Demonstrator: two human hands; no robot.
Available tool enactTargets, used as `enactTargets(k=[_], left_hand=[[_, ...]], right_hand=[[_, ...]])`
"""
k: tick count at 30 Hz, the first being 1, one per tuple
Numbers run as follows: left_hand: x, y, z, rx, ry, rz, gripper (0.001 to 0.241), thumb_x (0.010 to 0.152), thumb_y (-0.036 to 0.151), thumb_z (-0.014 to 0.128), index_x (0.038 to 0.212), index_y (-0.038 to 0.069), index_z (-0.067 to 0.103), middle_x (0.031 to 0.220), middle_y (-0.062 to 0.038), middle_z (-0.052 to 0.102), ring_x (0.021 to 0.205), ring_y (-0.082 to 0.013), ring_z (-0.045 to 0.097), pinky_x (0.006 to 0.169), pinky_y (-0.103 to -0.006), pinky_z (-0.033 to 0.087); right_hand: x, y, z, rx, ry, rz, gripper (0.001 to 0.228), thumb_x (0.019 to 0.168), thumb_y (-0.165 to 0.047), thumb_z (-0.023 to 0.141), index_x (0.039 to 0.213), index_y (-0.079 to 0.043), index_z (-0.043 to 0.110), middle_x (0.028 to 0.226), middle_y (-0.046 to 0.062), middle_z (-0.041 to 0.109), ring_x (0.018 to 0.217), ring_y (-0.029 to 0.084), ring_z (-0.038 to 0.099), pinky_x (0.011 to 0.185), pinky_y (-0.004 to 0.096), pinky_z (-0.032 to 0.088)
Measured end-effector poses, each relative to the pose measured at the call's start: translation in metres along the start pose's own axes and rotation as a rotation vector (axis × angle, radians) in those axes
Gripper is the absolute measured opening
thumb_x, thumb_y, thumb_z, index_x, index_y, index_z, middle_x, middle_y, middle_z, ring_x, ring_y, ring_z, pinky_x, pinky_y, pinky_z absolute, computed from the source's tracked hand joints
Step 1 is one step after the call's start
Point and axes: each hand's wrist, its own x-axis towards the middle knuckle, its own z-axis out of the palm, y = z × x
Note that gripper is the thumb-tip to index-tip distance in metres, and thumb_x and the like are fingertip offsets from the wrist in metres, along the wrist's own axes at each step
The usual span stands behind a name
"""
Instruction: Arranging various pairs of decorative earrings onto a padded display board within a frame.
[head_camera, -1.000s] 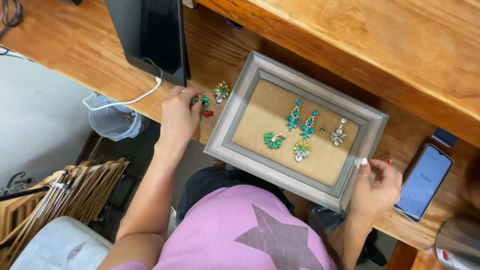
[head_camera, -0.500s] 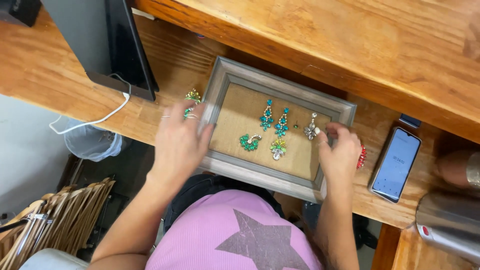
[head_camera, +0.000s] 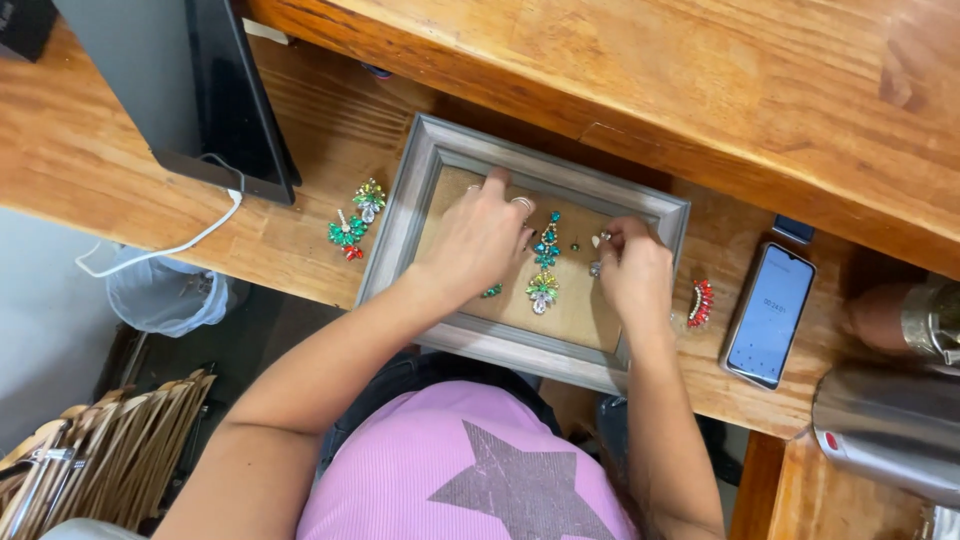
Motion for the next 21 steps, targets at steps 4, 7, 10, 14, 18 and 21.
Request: enactTargets(k=[4, 7, 10, 14, 18, 21], left_hand=[[0.012, -0.013, 0.029, 0.008, 0.004, 0.005, 0.022, 0.087, 0.010, 0.074, 0.108, 0.003, 0.078, 0.112, -0.025, 0.061, 0.084, -0.0439, 0.074, 0.068, -0.0484, 0.065], [0.018, -0.018, 0.035, 0.013, 0.001, 0.029, 0.020, 0.085, 0.008, 0.076, 0.104, 0.002, 0.079, 0.105, -0.025, 0.064, 0.078, -0.0430, 0.075, 0.065, -0.0483, 0.065], [0.022, -0.020, 0.036, 0.035, -0.036, 0.054, 0.015, 0.086, 0.017, 0.076, 0.093, 0.004, 0.080, 0.082, -0.018, 0.071, 0.073, -0.0384, 0.076, 0.061, -0.0439, 0.064], [0.023, -0.021, 0.040, 0.015, -0.070, 0.020, 0.012, 0.086, 0.009, 0.071, 0.091, 0.001, 0.079, 0.079, -0.022, 0.072, 0.073, -0.0422, 0.076, 0.064, -0.0486, 0.064], [0.021, -0.007, 0.014, -0.034, -0.027, -0.038, 0.011, 0.087, 0.006, 0.071, 0.092, 0.003, 0.080, 0.085, -0.020, 0.074, 0.076, -0.0402, 0.077, 0.069, -0.0463, 0.065], [0.021, -0.013, 0.019, -0.108, -0.006, -0.059, 0.012, 0.087, 0.009, 0.071, 0.097, 0.007, 0.078, 0.095, -0.017, 0.071, 0.079, -0.0449, 0.075, 0.070, -0.0533, 0.064]], right_hand=[[-0.020, -0.003, -0.025, 0.072, 0.001, 0.009, 0.017, 0.091, -0.014, 0.071, 0.109, -0.014, 0.072, 0.092, 0.009, 0.074, 0.096, 0.035, 0.071, 0.087, 0.049, 0.055], [-0.031, 0.009, -0.041, 0.160, 0.047, 0.016, 0.019, 0.092, -0.014, 0.075, 0.110, -0.017, 0.073, 0.090, 0.004, 0.074, 0.090, 0.026, 0.072, 0.085, 0.042, 0.055], [-0.021, 0.054, -0.047, 0.236, 0.167, 0.083, 0.019, 0.093, -0.015, 0.078, 0.112, -0.018, 0.073, 0.089, 0.003, 0.073, 0.086, 0.021, 0.070, 0.083, 0.036, 0.054], [0.033, 0.145, -0.030, 0.067, 0.386, 0.197, 0.014, 0.092, -0.020, 0.081, 0.104, -0.022, 0.075, 0.090, 0.000, 0.075, 0.088, 0.023, 0.072, 0.078, 0.037, 0.056], [0.076, 0.192, -0.011, -0.024, 0.320, 0.289, 0.013, 0.090, -0.026, 0.080, 0.102, -0.023, 0.078, 0.091, -0.001, 0.077, 0.090, 0.024, 0.074, 0.077, 0.040, 0.058], [0.088, 0.204, 0.006, -0.105, 0.174, 0.283, 0.016, 0.090, -0.031, 0.081, 0.104, -0.025, 0.078, 0.093, -0.003, 0.077, 0.093, 0.026, 0.074, 0.083, 0.043, 0.059]])
